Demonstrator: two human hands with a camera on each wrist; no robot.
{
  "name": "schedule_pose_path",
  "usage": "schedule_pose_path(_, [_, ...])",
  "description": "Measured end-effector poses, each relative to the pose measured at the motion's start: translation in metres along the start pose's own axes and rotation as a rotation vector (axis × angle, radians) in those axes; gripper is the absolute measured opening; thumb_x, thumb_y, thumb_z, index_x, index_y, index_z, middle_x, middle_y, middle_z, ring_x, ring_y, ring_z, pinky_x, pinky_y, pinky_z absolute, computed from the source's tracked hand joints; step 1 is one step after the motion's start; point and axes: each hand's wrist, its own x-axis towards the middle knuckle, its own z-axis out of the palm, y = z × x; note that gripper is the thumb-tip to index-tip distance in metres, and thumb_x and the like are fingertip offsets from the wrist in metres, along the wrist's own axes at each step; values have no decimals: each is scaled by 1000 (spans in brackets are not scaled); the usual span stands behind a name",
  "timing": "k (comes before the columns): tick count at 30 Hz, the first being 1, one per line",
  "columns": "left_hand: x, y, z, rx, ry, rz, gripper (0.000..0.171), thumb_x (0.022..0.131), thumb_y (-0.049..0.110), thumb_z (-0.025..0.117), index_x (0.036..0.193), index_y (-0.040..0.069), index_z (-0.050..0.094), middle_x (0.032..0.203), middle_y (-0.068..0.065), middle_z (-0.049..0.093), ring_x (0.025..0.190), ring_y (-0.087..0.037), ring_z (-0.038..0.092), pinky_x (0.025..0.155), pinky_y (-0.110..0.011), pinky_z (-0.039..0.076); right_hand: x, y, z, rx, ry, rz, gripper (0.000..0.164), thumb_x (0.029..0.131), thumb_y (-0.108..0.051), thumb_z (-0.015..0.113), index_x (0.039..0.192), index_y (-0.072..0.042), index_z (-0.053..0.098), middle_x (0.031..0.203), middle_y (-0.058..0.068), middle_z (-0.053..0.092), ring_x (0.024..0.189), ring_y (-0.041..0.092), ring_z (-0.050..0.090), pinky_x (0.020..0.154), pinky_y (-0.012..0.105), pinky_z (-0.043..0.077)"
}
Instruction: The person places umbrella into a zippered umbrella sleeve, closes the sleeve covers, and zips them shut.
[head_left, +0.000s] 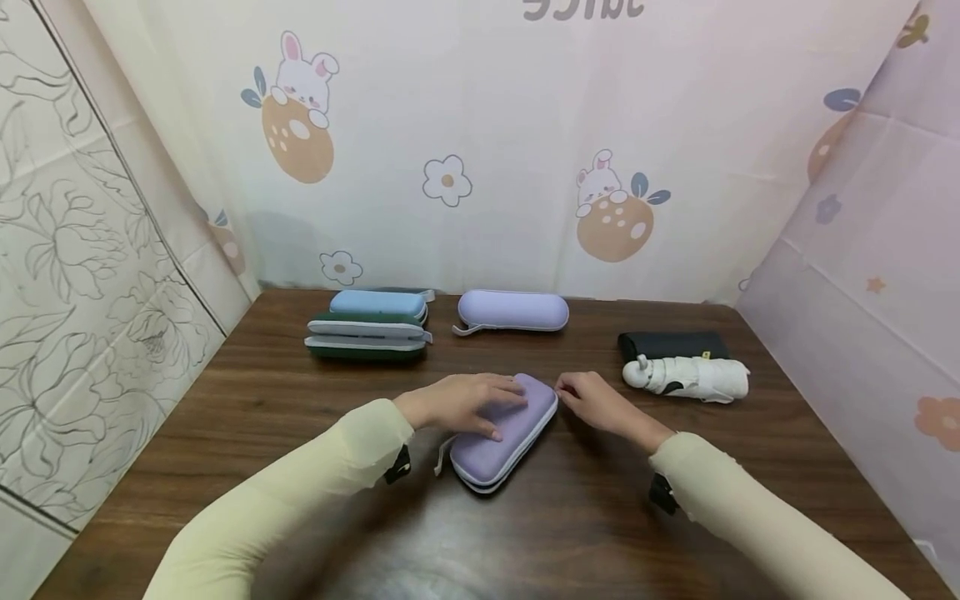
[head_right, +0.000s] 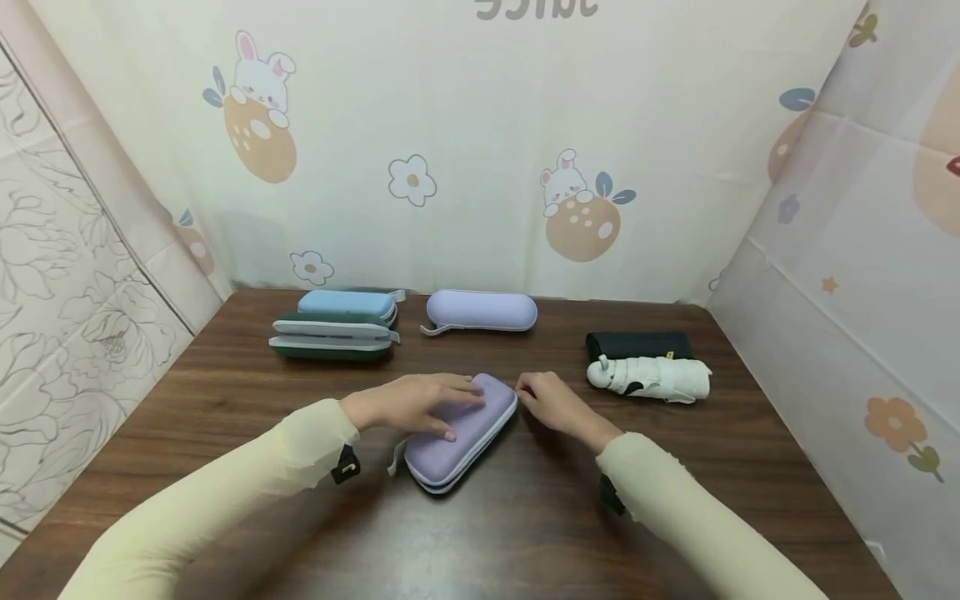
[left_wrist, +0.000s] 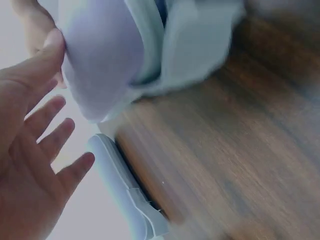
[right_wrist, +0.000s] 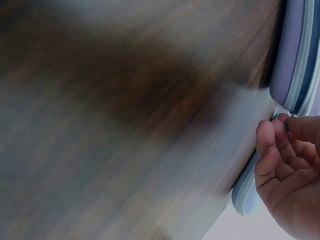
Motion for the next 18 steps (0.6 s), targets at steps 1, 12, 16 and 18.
schedule_pose_path(1, [2,-1,0,-13,-15,18,62,87,39,68,141,16,49,147,0,41,138,-17,30,108,-35,29,3,1,0,-8,-7,0,12,91,1,58,85,-5,65,76,-1,60,68,11,51,65,32,46])
schedule_pose_path(12, [5,-1,7,65,-20,19,62,88,43,64,141,14,48,148,0,40,137,-15,31,109,-41,27,3,3,1,-50,-25,-38,13,92,-1,58,83,-8,64,76,-3,59,69,9,52,65,32,47])
schedule_pose_path(16, [5,1,8,59,-10,21,63,88,42,64,141,13,49,147,-1,41,137,-14,31,110,-41,24,-10,-3,1,-66,-28,-36,13,92,-2,59,82,-9,63,72,-7,54,65,6,48,61,28,44])
schedule_pose_path(18, [5,1,8,51,-6,23,63,88,41,65,141,11,49,147,-3,41,137,-15,32,110,-41,24,-17,-9,3,-57,-34,-32,13,92,-3,59,81,-9,62,70,-7,52,62,5,46,59,26,43])
